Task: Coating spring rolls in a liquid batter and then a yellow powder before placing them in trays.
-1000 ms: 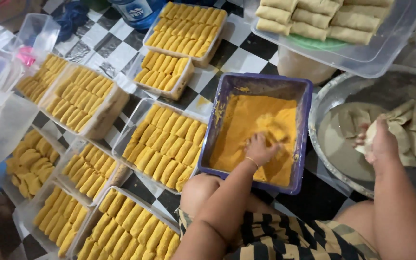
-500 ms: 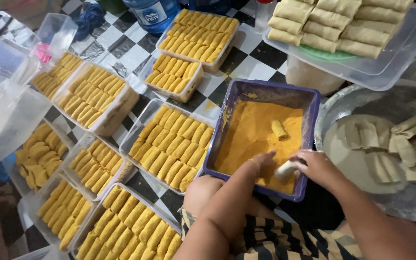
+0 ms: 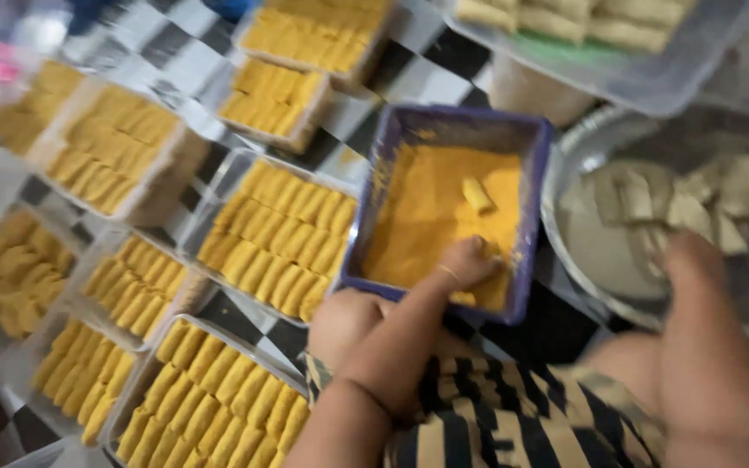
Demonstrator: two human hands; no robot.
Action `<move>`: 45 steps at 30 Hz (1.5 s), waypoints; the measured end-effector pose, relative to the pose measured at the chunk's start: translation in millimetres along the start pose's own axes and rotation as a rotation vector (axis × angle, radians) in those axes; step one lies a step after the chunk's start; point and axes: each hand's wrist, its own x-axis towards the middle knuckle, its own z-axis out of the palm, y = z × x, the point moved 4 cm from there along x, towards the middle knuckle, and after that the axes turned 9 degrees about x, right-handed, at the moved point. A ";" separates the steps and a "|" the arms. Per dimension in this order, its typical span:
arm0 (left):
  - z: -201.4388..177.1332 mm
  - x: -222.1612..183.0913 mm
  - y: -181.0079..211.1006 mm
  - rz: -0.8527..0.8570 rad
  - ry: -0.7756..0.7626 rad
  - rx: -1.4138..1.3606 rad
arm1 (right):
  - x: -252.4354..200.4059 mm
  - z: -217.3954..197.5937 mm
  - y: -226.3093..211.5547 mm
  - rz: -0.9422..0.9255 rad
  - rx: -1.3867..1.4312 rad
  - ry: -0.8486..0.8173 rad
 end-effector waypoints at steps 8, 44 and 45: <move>39.2 53.1 -56.2 -0.034 -0.055 -0.169 | -90.8 -70.4 -72.9 0.241 0.131 -0.156; 26.6 30.0 -46.6 -0.280 -0.338 -0.572 | -212.7 -136.5 -206.9 -0.641 0.628 0.114; 17.9 17.2 -48.3 -0.437 -0.214 -0.981 | -206.0 -144.4 -193.0 -0.542 0.580 0.286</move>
